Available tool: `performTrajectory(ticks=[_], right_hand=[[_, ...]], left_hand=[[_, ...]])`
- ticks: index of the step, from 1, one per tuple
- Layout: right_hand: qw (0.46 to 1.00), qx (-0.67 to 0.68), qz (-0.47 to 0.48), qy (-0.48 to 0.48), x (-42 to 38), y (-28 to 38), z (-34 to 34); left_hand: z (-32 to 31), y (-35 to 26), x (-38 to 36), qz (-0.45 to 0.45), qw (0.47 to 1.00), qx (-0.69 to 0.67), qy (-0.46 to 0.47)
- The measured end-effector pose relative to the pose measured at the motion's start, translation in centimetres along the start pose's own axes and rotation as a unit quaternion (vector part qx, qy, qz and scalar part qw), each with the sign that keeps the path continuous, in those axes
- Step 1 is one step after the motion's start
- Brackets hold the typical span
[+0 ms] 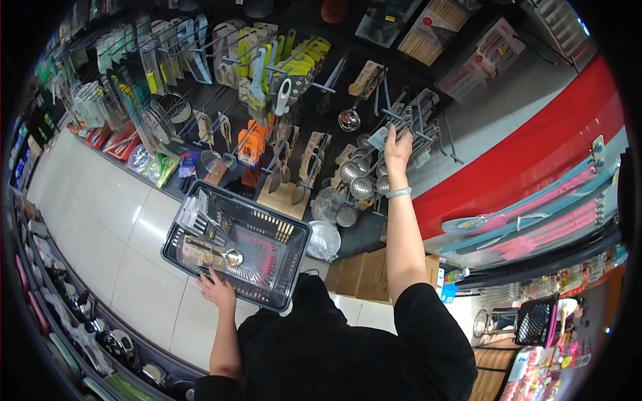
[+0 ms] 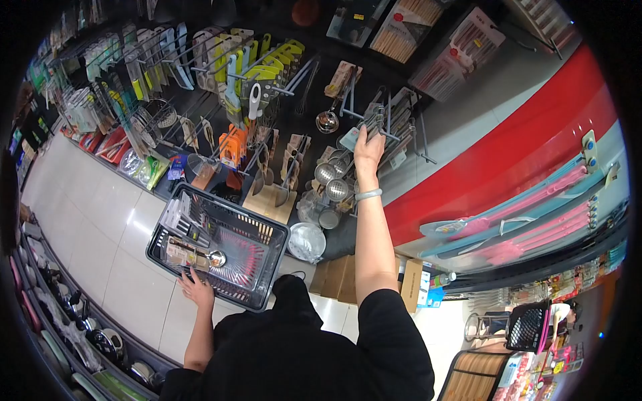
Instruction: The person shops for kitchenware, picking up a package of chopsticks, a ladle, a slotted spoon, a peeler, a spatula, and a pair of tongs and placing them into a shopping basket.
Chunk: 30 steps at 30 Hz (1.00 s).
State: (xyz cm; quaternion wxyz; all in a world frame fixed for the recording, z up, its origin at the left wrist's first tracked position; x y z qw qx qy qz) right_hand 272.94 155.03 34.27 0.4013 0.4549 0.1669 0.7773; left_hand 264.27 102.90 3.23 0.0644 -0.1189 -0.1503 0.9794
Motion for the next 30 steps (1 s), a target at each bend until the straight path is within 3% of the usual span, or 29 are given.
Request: performTrajectory(ticks=[3, 8, 11, 18, 22, 27, 30], right_hand=[[1.0, 0.0, 0.011, 0.025, -1.0, 1.7, 1.0], [0.991, 0.126, -0.041, -0.008, -2.7, 3.5, 1.9], [0.984, 0.149, -0.09, 0.021, -3.9, 4.3, 2.8], [0.977, 0.208, -0.028, 0.044, -6.3, 6.2, 4.7], [0.943, 0.286, 0.021, 0.167, -10.1, 9.7, 3.8], [0.847, 0.38, 0.056, 0.369, -14.8, 14.0, 0.6], [0.801, 0.364, 0.065, 0.471, -17.9, 15.6, -2.2]], left_hand=[[-0.2, 0.2, 0.0, -0.001, 1.0, -0.002, -0.002], [-1.0, 0.7, 0.4, 0.004, 1.0, 0.017, -0.005], [-0.1, 0.2, 0.1, 0.004, 1.0, 0.014, 0.016], [-0.3, 0.2, 0.2, -0.002, 1.0, 0.01, 0.013], [-0.6, 0.5, 0.4, 0.0, 1.0, 0.003, 0.01], [0.0, 0.3, 0.2, 0.011, 1.0, -0.007, 0.017], [0.0, 0.3, 0.3, 0.005, 1.0, -0.029, 0.007]])
Point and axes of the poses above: each hand's wrist, its own x-axis towards the middle knuckle, its own z-axis out of the back of the hand, y = z × x, the point moved 2 cm from there along x, towards the middle knuckle, and after that the axes turned 7 degrees about y, right-handed, at the moved point
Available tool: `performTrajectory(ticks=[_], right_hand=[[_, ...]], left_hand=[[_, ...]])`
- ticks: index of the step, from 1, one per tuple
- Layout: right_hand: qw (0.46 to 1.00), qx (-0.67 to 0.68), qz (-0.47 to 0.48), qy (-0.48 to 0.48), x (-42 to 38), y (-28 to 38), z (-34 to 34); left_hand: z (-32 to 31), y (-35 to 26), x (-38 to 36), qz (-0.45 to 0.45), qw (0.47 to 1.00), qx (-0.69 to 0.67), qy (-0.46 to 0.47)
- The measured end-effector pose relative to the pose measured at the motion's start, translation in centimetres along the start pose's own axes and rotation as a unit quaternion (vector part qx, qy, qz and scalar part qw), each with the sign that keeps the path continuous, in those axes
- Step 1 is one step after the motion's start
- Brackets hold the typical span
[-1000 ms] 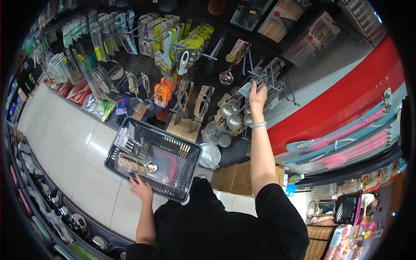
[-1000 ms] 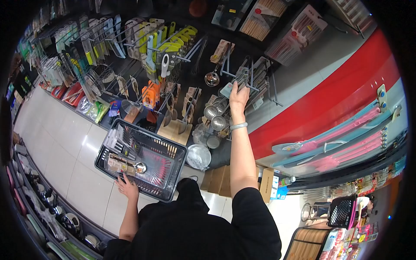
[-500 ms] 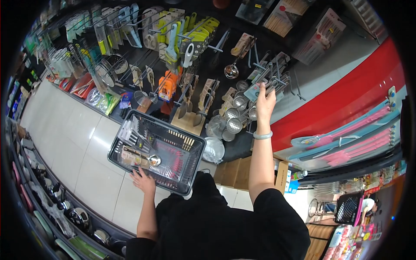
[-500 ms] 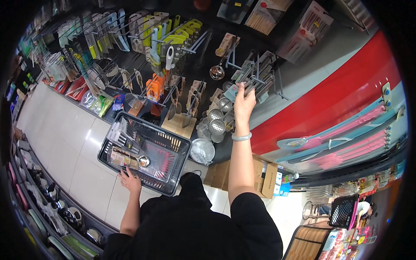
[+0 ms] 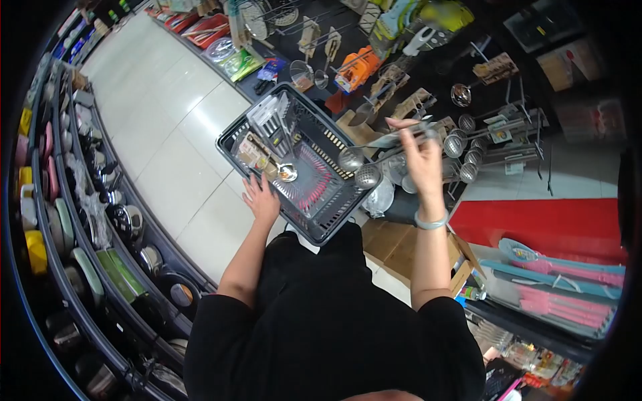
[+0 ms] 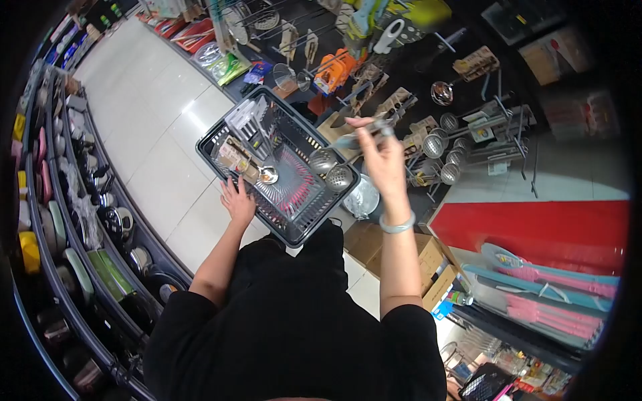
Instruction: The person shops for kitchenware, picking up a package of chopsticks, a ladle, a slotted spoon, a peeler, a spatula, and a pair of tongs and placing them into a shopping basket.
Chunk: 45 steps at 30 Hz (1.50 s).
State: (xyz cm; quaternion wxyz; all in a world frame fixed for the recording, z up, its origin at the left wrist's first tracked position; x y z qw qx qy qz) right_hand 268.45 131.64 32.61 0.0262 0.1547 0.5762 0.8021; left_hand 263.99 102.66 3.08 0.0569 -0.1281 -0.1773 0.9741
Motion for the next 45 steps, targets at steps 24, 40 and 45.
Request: performTrajectory(ticks=[24, 40, 45], right_hand=[[0.989, -0.078, -0.097, 0.075, 4.2, -24.6, -26.1], [0.987, -0.004, -0.135, 0.09, 4.1, -26.7, -25.1], [0.989, 0.076, -0.063, -0.112, -0.2, -16.6, -15.1]], left_hand=[[-0.3, 0.4, 0.1, 0.006, 0.999, 0.012, -0.043], [-0.1, 0.2, 0.3, 0.019, 1.0, -0.001, -0.018], [-0.7, 0.3, 0.3, -0.019, 0.999, 0.031, -0.018]])
Point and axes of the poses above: each hand's wrist, its own x-axis towards the middle knuckle, its own z-axis out of the back of the hand, y = z × x, the point moved 2 cm from there along x, towards the middle knuckle, and after that the axes turned 7 degrees about y, right-handed, at the moved point
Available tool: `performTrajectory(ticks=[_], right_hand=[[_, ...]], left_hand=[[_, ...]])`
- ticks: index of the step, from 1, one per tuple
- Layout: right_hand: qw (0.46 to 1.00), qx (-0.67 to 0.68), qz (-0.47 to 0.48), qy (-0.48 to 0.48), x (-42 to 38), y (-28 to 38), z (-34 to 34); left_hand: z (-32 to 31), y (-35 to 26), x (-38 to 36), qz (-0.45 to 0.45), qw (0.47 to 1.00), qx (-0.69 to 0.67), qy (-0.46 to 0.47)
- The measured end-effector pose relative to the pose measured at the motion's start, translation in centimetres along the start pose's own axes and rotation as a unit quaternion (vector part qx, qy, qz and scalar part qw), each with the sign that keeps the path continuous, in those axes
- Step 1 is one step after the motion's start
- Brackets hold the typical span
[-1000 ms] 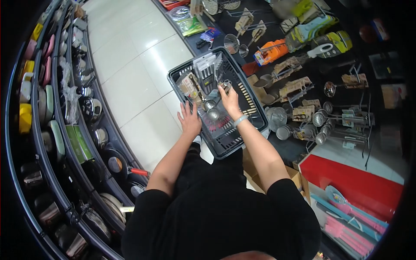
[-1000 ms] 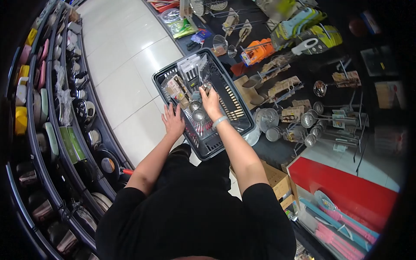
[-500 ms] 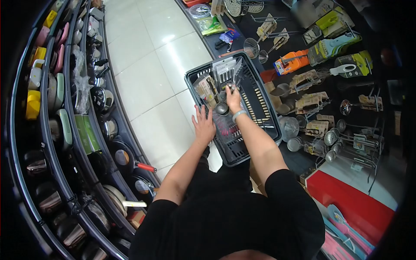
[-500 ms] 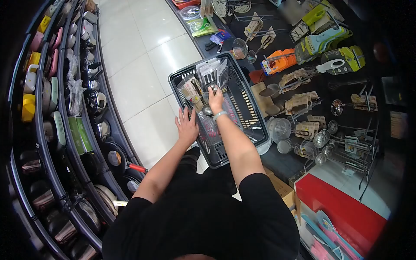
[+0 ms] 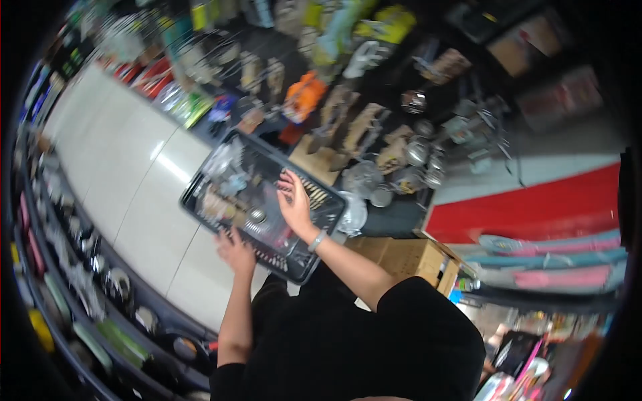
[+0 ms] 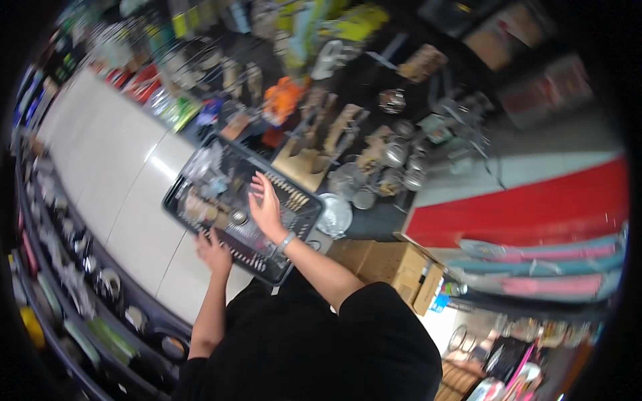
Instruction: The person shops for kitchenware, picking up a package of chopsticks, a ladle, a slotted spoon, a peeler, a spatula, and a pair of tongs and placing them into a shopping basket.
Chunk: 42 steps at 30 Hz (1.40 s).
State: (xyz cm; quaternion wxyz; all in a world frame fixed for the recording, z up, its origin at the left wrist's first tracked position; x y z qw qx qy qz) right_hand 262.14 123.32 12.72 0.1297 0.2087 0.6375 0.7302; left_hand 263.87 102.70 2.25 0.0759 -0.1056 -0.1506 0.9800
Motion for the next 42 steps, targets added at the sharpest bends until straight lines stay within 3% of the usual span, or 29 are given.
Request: performTrajectory(ticks=[4, 6, 8, 10, 15, 16, 19, 23, 25, 29, 33, 36, 42], right_hand=[[0.945, -0.201, 0.147, -0.214, -1.0, 6.8, 11.9], [0.9, -0.141, 0.209, -0.354, -0.1, 10.3, 17.3], [0.846, -0.197, 0.218, -0.445, 1.3, 12.3, 23.4], [0.834, -0.22, 0.191, -0.469, 3.1, 14.3, 28.4], [0.879, -0.17, 0.19, -0.403, 8.7, 13.5, 37.0], [0.896, -0.179, 0.141, -0.38, 8.9, 14.4, 37.1], [0.928, -0.17, 0.12, -0.308, 10.1, 14.9, 37.7], [0.914, -0.234, 0.055, -0.326, 10.6, 14.4, 37.9], [0.888, -0.247, 0.04, -0.387, 10.5, 14.4, 37.5], [0.861, -0.281, 0.113, -0.409, 8.4, 15.5, 34.6], [0.837, -0.247, 0.114, -0.474, 6.6, 16.8, 31.4], [0.841, -0.22, 0.086, -0.487, 5.8, 16.8, 30.4], [0.849, -0.152, 0.134, -0.487, 3.8, 18.0, 28.7]], left_hand=[[0.4, -0.4, -0.2, -0.003, 1.0, 0.017, 0.001], [0.2, -0.3, -0.2, -0.014, 1.0, 0.017, -0.001], [0.1, -0.3, -0.2, -0.022, 1.0, 0.015, -0.003], [0.1, -0.3, -0.2, -0.015, 1.0, 0.024, -0.004], [-0.1, -0.2, -0.3, -0.021, 0.999, 0.034, -0.018], [-0.2, -0.1, -0.2, -0.018, 0.999, 0.034, -0.021], [-0.5, 0.1, -0.3, -0.032, 0.997, 0.05, -0.044], [-0.5, 0.1, -0.4, -0.022, 0.998, 0.049, -0.035], [0.0, -0.2, -0.5, -0.017, 0.998, 0.045, -0.029], [0.3, -0.3, -0.5, -0.013, 0.999, 0.033, -0.017], [0.5, -0.4, -0.6, -0.013, 0.999, 0.03, -0.01], [0.4, -0.4, -0.6, -0.009, 1.0, 0.029, -0.006], [0.6, -0.5, -0.6, -0.01, 0.999, 0.038, -0.007]])
Point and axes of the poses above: each hand's wrist, its own x-axis towards the middle knuckle, its own z-axis out of the back of the hand, y = z × x, the point moved 2 cm from there along x, towards the middle knuckle, and after that the axes turned 7 degrees about y, right-handed, at the moved point
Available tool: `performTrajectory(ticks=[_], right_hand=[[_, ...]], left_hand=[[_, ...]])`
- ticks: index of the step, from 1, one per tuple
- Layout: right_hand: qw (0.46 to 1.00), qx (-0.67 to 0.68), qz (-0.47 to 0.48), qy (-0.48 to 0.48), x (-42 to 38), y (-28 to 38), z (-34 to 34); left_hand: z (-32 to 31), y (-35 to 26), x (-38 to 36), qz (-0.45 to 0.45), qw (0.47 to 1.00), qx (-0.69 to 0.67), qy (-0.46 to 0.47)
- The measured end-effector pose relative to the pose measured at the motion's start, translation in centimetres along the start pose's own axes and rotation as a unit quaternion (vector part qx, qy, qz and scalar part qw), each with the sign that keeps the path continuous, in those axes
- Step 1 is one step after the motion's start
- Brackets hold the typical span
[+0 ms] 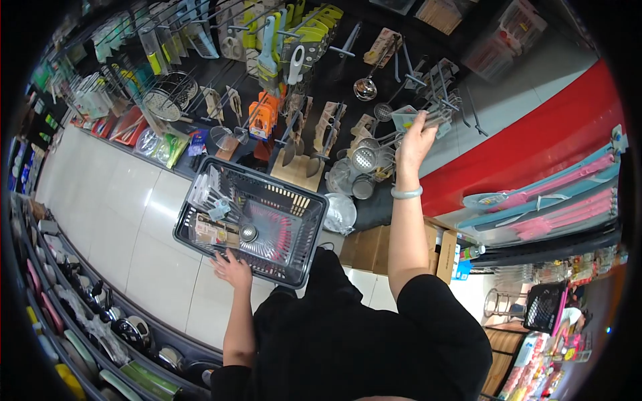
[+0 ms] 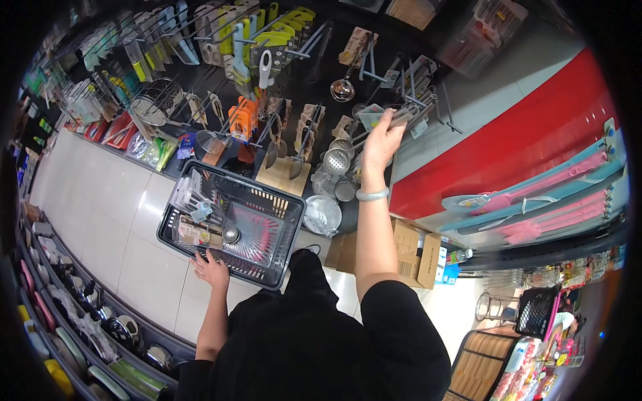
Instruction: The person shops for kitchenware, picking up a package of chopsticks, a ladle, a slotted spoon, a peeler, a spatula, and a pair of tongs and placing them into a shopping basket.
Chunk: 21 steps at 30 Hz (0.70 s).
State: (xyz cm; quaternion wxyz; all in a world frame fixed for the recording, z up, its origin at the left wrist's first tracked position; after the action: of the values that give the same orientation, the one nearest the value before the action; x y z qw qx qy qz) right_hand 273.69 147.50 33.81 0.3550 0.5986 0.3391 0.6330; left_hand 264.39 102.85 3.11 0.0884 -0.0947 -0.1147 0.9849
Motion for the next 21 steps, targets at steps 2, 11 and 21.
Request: performTrajectory(ticks=[2, 11, 21], right_hand=[[0.998, 0.025, 0.038, 0.042, -1.5, 0.7, 0.4], [0.894, 0.079, -0.03, 0.44, -16.0, 3.3, -4.1], [0.776, 0.127, -0.014, 0.618, -31.7, 0.7, -7.5]], left_hand=[[0.1, 0.0, 0.1, 0.014, 1.0, 0.002, 0.013], [12.3, -7.8, 1.3, -0.187, 0.905, -0.375, -0.071], [20.0, -12.4, -0.5, -0.323, 0.897, -0.299, 0.034]])
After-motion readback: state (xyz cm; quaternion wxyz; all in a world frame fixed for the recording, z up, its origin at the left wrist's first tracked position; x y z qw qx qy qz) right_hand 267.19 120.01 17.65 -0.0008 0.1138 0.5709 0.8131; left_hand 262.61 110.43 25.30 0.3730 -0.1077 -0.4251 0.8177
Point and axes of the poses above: each hand's wrist, its own x-axis towards the middle knuckle, its own z-axis out of the back of the hand, y = z × x, the point moved 2 cm from there along x, towards the middle knuckle, and after that the axes turned 7 degrees about y, right-handed, at the moved point
